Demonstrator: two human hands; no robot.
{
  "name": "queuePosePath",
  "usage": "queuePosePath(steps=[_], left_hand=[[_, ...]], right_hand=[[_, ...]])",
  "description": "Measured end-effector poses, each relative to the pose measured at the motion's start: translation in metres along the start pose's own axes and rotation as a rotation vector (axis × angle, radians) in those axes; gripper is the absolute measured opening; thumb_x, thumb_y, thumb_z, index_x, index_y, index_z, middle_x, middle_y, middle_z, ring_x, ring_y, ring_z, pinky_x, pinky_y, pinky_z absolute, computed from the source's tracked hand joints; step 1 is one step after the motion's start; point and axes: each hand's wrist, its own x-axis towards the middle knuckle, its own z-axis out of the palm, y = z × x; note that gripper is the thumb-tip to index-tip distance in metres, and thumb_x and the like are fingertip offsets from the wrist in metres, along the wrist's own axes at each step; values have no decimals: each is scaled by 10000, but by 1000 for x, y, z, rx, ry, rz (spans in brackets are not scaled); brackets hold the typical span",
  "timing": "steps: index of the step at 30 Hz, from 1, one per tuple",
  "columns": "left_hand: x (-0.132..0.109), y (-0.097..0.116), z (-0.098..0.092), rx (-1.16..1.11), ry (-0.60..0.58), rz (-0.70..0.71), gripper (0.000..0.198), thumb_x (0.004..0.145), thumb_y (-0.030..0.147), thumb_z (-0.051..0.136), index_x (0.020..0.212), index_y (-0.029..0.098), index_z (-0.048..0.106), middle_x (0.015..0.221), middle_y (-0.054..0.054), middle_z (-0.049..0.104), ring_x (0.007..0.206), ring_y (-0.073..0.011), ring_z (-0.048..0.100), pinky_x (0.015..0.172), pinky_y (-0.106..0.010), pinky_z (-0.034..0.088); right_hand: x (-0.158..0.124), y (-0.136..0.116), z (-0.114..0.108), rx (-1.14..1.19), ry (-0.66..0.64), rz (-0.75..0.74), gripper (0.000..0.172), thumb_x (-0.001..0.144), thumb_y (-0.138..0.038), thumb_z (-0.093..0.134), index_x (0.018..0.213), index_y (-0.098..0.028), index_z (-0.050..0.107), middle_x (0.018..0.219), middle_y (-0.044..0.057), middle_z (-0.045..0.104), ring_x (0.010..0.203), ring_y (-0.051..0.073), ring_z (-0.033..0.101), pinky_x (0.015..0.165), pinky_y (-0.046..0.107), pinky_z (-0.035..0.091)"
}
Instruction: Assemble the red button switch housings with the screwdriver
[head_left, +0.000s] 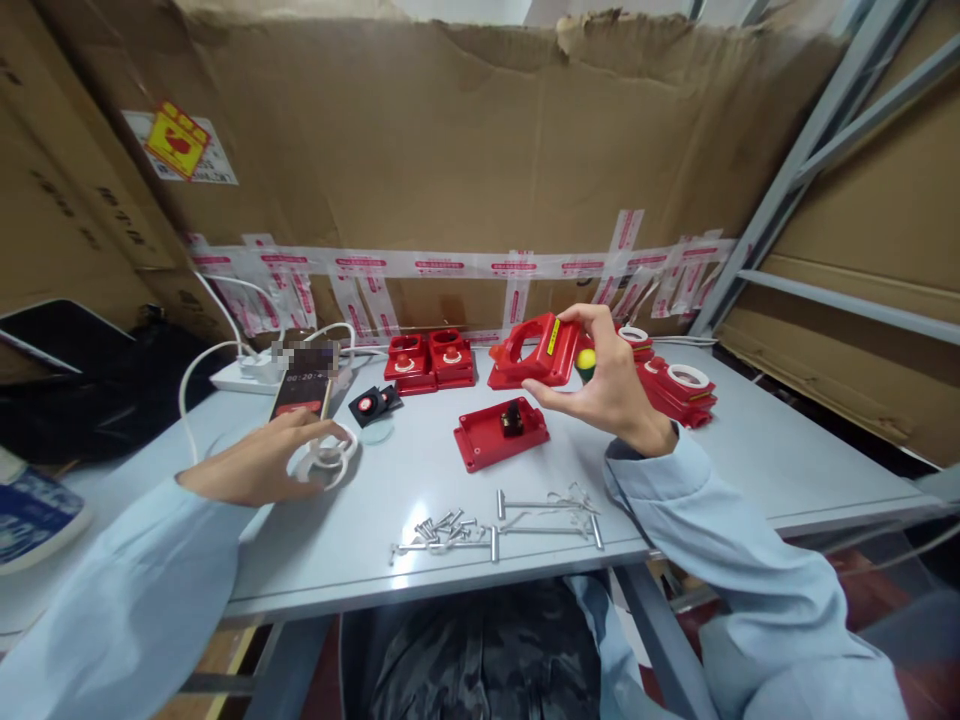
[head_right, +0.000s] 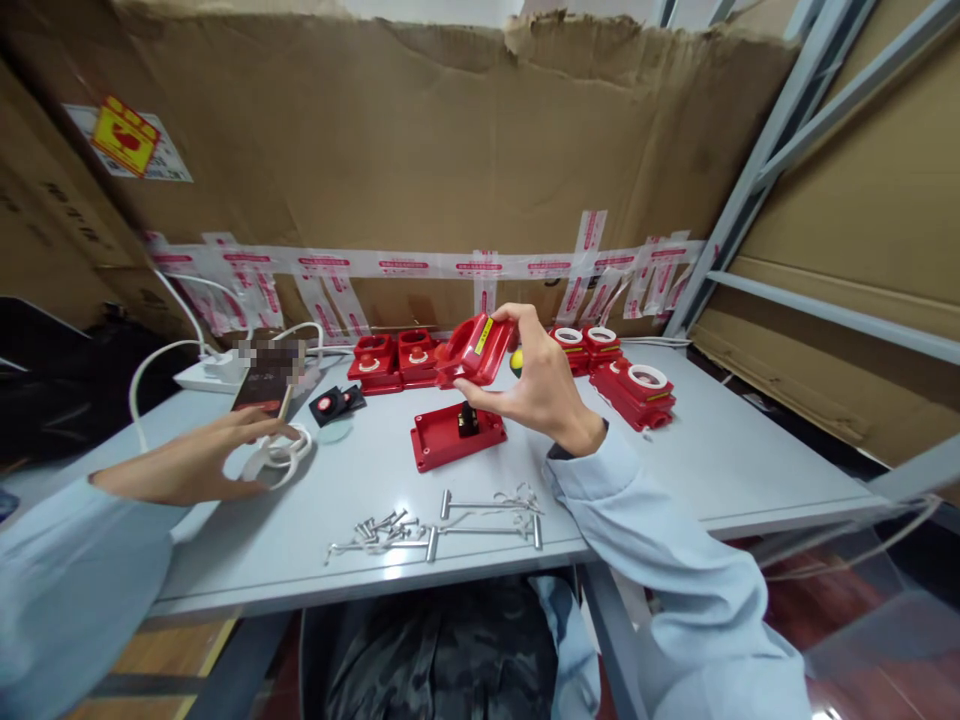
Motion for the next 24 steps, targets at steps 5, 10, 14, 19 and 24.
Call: queuePosePath(steps=[5,10,14,19,24], left_hand=[[12,24,-13,-20,-65,102,423,848,430,552,1218,225,535,1159,-98,524,1041,-263,531,925,-391,412],[48,92,1,-124,-33,333,486,886,508,485,1256,192,477,1209,-131,531,1087,-283,540,949,-427,424],[69,122,25,-103,-134,284,736,761,630,580,1268,119,427,1247,-214,539,1102,-371,561,908,-515,441],[75,122,41,-192,-136,172,911,727,655,591,1364,80,285,1363,-304,449,1242,-424,476,960,-584,392],[80,124,49,-334,-77,254,928,765,570,605,1451,129,162,1491,-254,321,1355,-369,367,1064,-535,336]], right_hand=[[1,1,0,84,-65,106,674,645,-387,743,1192,-182,407,1059,66,578,928,208,610,839,356,508],[3,17,-2,177,-145,209,603,666,-434,749,1167,-187,522,1037,53,655,911,211,631,854,378,496],[0,37,1,372,-297,271,605,658,-439,764,1144,-170,526,1071,69,656,939,210,637,865,381,501],[-4,45,10,435,-546,278,615,675,-434,755,1187,-181,526,1178,84,622,1066,220,605,947,406,463],[-9,51,18,331,-686,268,665,666,-482,753,1223,-178,555,1233,102,607,1077,224,586,963,419,442]])
